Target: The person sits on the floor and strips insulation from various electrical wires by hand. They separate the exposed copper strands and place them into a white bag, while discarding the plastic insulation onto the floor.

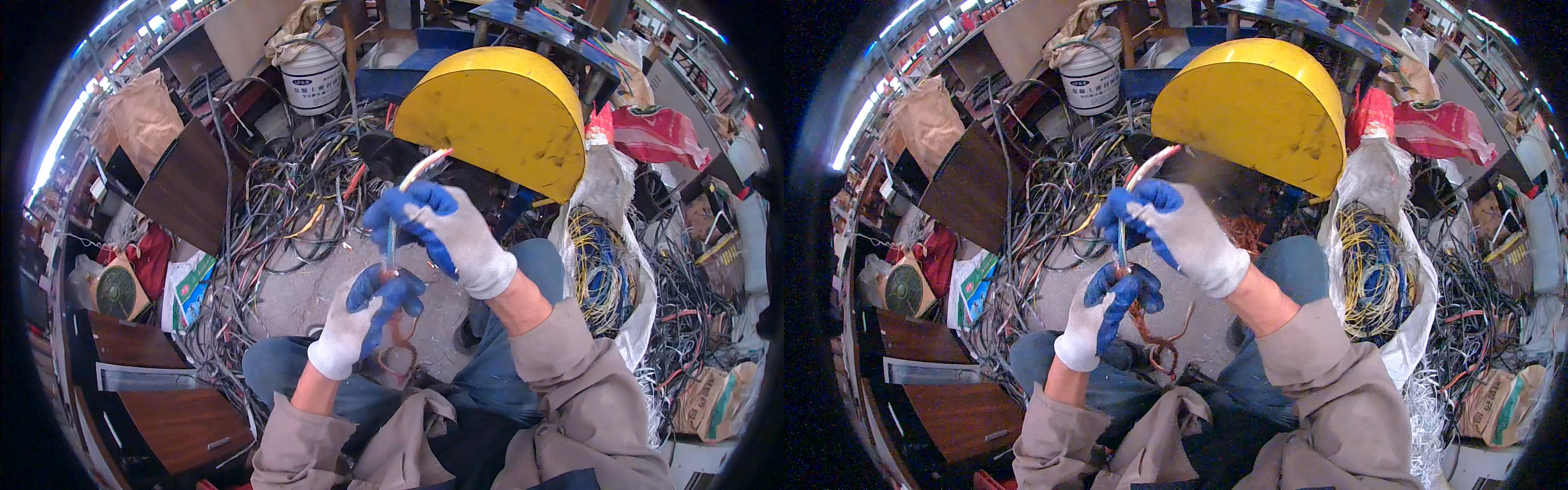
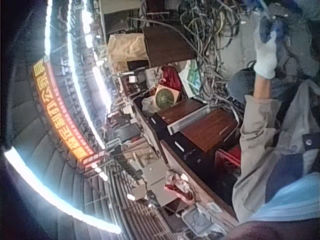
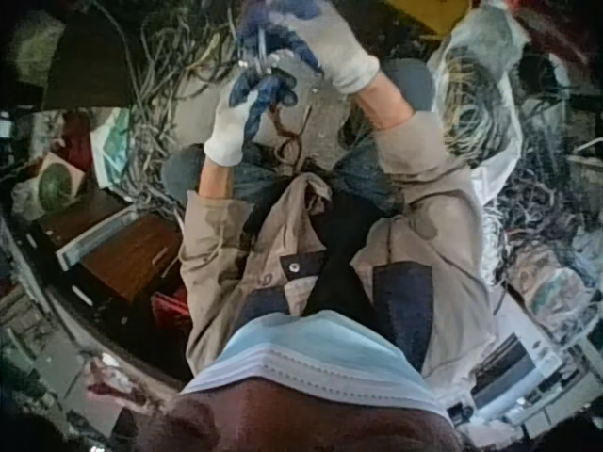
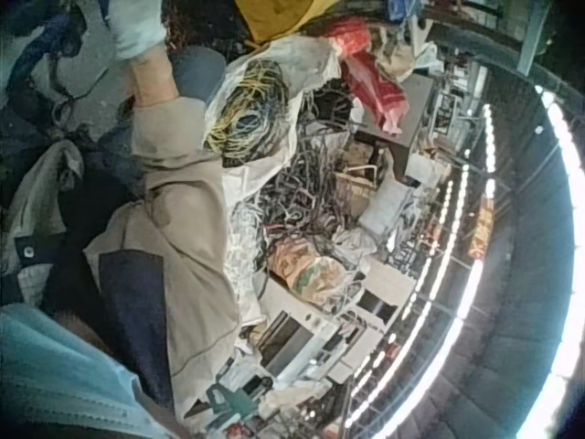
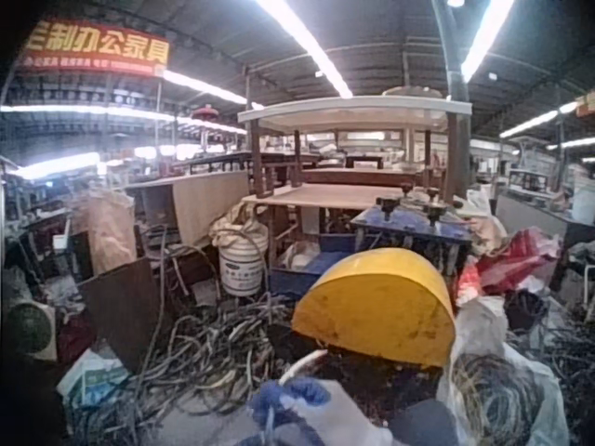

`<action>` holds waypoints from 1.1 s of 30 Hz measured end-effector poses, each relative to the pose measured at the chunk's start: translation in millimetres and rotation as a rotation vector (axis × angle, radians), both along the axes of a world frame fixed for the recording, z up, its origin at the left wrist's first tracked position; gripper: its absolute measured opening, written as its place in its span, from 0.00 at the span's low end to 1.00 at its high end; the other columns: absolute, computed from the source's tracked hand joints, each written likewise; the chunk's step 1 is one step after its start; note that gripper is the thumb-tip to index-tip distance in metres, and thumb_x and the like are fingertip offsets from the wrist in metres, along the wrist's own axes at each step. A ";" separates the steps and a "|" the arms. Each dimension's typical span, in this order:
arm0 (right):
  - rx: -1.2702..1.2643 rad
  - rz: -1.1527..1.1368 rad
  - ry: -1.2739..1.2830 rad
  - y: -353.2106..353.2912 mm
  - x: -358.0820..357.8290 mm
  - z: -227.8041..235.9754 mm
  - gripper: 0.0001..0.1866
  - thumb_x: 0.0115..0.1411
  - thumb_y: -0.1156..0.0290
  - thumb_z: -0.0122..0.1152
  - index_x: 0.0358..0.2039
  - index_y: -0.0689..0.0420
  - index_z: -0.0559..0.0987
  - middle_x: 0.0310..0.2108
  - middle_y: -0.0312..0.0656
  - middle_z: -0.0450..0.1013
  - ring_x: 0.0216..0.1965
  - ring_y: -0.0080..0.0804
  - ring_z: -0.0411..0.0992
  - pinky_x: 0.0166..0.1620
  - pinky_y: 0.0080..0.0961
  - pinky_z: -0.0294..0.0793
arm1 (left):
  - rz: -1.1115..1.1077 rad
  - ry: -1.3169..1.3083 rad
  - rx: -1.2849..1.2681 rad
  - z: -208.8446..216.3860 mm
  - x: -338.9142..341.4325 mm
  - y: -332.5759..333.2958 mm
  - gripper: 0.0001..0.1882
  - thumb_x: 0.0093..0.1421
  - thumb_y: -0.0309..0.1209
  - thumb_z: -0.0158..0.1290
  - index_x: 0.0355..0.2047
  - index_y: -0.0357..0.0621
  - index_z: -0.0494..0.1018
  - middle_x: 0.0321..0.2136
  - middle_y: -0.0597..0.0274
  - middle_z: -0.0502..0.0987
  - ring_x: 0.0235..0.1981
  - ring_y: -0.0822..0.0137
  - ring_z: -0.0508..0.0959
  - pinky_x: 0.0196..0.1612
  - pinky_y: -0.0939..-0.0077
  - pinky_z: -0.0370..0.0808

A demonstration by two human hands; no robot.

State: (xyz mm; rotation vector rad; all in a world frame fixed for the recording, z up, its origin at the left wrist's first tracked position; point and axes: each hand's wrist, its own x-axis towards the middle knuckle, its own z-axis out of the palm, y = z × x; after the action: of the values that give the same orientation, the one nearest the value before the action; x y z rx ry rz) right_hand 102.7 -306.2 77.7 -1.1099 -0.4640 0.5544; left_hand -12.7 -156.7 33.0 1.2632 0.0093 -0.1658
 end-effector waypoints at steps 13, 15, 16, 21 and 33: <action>0.208 -0.523 -0.292 -51.2 54.2 70.4 0.18 0.69 0.58 0.55 0.42 0.62 0.79 0.32 0.42 0.79 0.29 0.25 0.77 0.34 0.22 0.78 | -0.054 0.085 -0.006 19.1 -13.2 -10.0 0.16 0.66 0.36 0.55 0.46 0.36 0.74 0.36 0.60 0.79 0.33 0.72 0.78 0.35 0.80 0.75; 0.237 -0.629 -0.188 -65.4 68.6 76.0 0.20 0.69 0.55 0.54 0.42 0.61 0.79 0.31 0.42 0.79 0.29 0.27 0.77 0.34 0.24 0.80 | -0.071 0.095 -0.009 19.7 -13.3 -8.1 0.16 0.65 0.36 0.55 0.46 0.35 0.74 0.35 0.61 0.79 0.32 0.72 0.78 0.35 0.80 0.75; 0.246 -0.586 -0.188 -71.4 71.2 74.9 0.21 0.69 0.53 0.53 0.44 0.61 0.79 0.32 0.41 0.78 0.31 0.29 0.77 0.37 0.27 0.80 | -0.077 0.088 -0.001 19.8 -13.2 -7.1 0.16 0.65 0.36 0.55 0.46 0.35 0.75 0.34 0.61 0.79 0.31 0.73 0.78 0.35 0.80 0.75; 0.218 -0.171 0.085 -69.0 31.9 27.0 0.40 0.64 0.37 0.50 0.58 0.63 0.71 0.53 0.48 0.74 0.50 0.39 0.74 0.55 0.39 0.74 | -0.077 0.040 0.005 16.2 -9.7 -5.7 0.16 0.65 0.36 0.55 0.46 0.35 0.75 0.30 0.62 0.78 0.28 0.73 0.77 0.31 0.78 0.74; -0.332 -0.195 -0.225 -39.8 -20.1 -0.3 0.12 0.68 0.67 0.57 0.40 0.64 0.80 0.35 0.37 0.79 0.34 0.17 0.74 0.35 0.16 0.74 | -0.071 0.081 -0.039 0.5 0.7 -3.7 0.16 0.64 0.33 0.56 0.48 0.36 0.75 0.30 0.61 0.78 0.28 0.73 0.75 0.33 0.78 0.74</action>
State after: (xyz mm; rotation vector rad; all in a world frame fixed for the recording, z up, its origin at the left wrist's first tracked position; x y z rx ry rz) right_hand 82.7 -346.0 77.4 -1.5281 -0.4612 0.3420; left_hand -12.0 -160.5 33.6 1.2180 0.0311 -0.2770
